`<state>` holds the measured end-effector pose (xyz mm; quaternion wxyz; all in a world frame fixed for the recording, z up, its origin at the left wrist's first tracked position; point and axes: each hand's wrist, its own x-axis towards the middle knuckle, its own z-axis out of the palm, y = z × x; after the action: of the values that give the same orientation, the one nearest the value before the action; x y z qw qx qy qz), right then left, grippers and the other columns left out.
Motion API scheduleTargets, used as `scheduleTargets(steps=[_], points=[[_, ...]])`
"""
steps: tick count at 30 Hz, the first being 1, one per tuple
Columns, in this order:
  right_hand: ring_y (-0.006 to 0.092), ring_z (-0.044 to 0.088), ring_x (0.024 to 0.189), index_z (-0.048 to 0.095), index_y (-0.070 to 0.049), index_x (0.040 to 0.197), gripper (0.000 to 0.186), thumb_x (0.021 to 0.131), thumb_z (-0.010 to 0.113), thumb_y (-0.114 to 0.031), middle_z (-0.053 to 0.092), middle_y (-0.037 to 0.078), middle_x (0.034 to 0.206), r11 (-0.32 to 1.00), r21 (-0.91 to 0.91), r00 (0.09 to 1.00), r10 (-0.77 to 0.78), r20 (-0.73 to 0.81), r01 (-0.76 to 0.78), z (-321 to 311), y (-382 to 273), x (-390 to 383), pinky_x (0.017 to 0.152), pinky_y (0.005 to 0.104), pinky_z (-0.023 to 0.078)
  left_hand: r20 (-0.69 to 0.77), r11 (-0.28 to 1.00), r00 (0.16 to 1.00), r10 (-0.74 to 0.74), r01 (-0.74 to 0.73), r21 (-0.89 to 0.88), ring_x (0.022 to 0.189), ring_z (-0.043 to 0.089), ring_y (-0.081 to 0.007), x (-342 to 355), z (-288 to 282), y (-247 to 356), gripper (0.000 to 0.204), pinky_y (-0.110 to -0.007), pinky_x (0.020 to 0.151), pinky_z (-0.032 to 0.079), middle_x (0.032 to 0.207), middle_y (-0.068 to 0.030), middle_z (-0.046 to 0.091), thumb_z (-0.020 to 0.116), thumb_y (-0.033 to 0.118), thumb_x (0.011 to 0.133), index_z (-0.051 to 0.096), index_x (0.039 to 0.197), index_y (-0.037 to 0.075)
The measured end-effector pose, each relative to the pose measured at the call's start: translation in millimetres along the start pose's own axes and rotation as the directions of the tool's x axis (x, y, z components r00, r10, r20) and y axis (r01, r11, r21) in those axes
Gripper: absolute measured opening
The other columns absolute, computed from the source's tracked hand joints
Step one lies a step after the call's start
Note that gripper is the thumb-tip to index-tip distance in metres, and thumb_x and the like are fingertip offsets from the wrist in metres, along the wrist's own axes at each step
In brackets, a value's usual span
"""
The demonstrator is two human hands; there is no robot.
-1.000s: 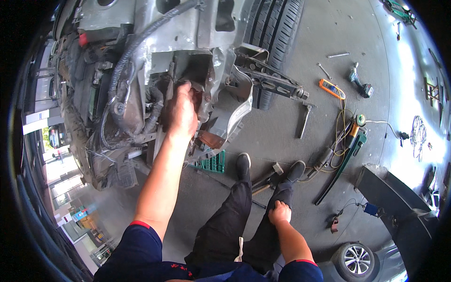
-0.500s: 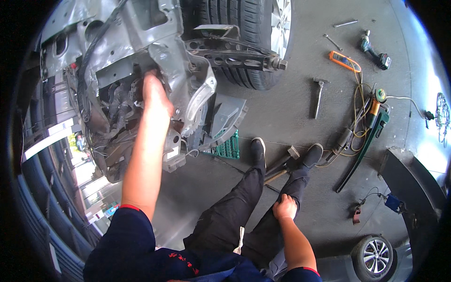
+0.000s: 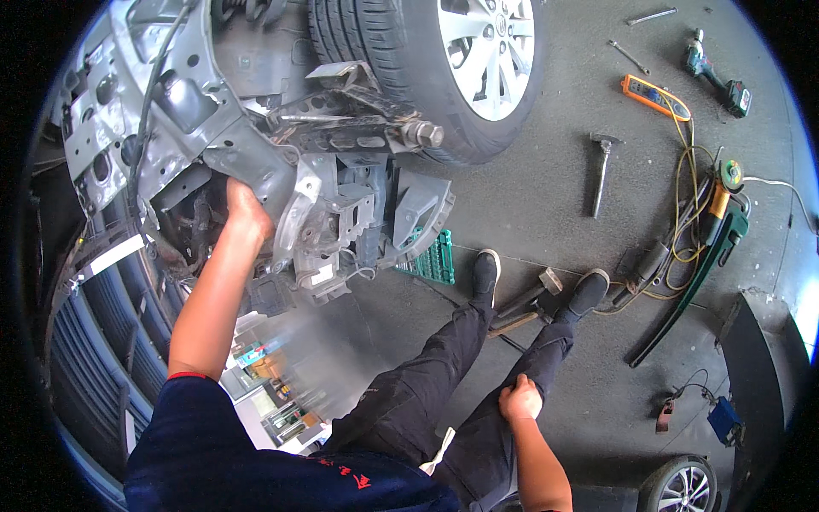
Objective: The person repairs a damaged vehicle frame by hammering the metal structure using a hammer and a metal dolly, prying the frame section with a metal bar, and aligning the metal parts by hand.
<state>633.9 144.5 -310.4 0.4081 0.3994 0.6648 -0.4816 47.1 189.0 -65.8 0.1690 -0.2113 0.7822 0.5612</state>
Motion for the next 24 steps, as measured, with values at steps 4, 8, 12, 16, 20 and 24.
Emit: scheduleTargets(steps=[4,8,12,16,20,24], points=[[0.0393,0.066,0.103,0.06,-0.003,0.108,0.031,0.084,0.062,-0.023,0.067,0.023,0.111,0.999,-0.041,0.996,0.029,0.087,-0.026,7.7,23.8,47.2,0.09,0.0481,0.053,-0.107,0.999,0.994,0.034,-0.032,0.024,0.11,0.064,-0.0235,-7.9,6.3,-2.3,0.047,-0.041,0.1,0.049,0.117,-0.0037,0.069,0.048,0.05,0.098,0.066,0.119,0.013],[0.0444,0.065,0.1,0.06,0.0,0.115,0.038,0.085,0.062,-0.022,0.068,0.027,0.106,0.999,0.052,0.998,-0.013,0.056,0.01,28.3,40.0,107.5,0.09,0.0499,0.053,0.041,0.955,0.962,0.271,-0.274,0.111,0.112,0.063,-0.0243,9.3,-10.4,-6.9,0.045,-0.043,0.101,0.049,0.118,-0.005,0.068,0.052,0.045,0.099,0.063,0.124,0.01],[0.0423,0.066,0.099,0.062,-0.002,0.103,0.025,0.085,0.06,-0.019,0.069,0.025,0.101,0.968,0.244,0.998,0.061,-0.024,-0.054,48.8,47.9,167.5,0.088,0.0503,0.052,0.265,0.83,0.882,0.389,-0.461,0.314,0.108,0.063,-0.0215,52.8,-66.7,2.3,0.051,-0.039,0.098,0.05,0.121,-0.0062,0.065,0.06,0.045,0.098,0.06,0.129,0.006],[0.0413,0.068,0.099,0.067,-0.002,0.101,0.029,0.088,0.058,-0.027,0.07,0.025,0.097,0.896,0.428,0.989,0.147,-0.032,-0.119,64.5,51.8,223.4,0.088,0.0467,0.053,0.493,0.963,0.866,0.087,-0.2,0.183,0.108,0.063,-0.0209,100.9,-117.0,38.3,0.045,-0.038,0.098,0.05,0.12,-0.0052,0.066,0.055,0.042,0.099,0.062,0.127,0.008],[0.0377,0.068,0.104,0.072,-0.004,0.104,0.034,0.087,0.06,-0.03,0.072,0.023,0.102,0.858,0.485,0.984,0.179,0.024,-0.168,74.6,51.0,278.8,0.093,0.0434,0.053,0.221,0.971,0.966,0.13,-0.17,0.171,0.112,0.062,-0.0211,111.5,-133.3,59.7,0.047,-0.039,0.102,0.048,0.122,-0.0053,0.065,0.055,0.046,0.099,0.061,0.13,0.011],[0.0404,0.068,0.101,0.067,-0.003,0.108,0.032,0.084,0.061,-0.023,0.07,0.026,0.102,0.868,0.486,0.957,0.217,-0.19,-0.101,75.1,51.7,325.7,0.093,0.0458,0.053,0.107,0.882,0.94,0.323,-0.34,0.327,0.119,0.057,-0.0227,97.4,-123.0,58.3,0.051,-0.041,0.105,0.045,0.132,-0.0053,0.06,0.05,0.048,0.1,0.057,0.135,0.011]])
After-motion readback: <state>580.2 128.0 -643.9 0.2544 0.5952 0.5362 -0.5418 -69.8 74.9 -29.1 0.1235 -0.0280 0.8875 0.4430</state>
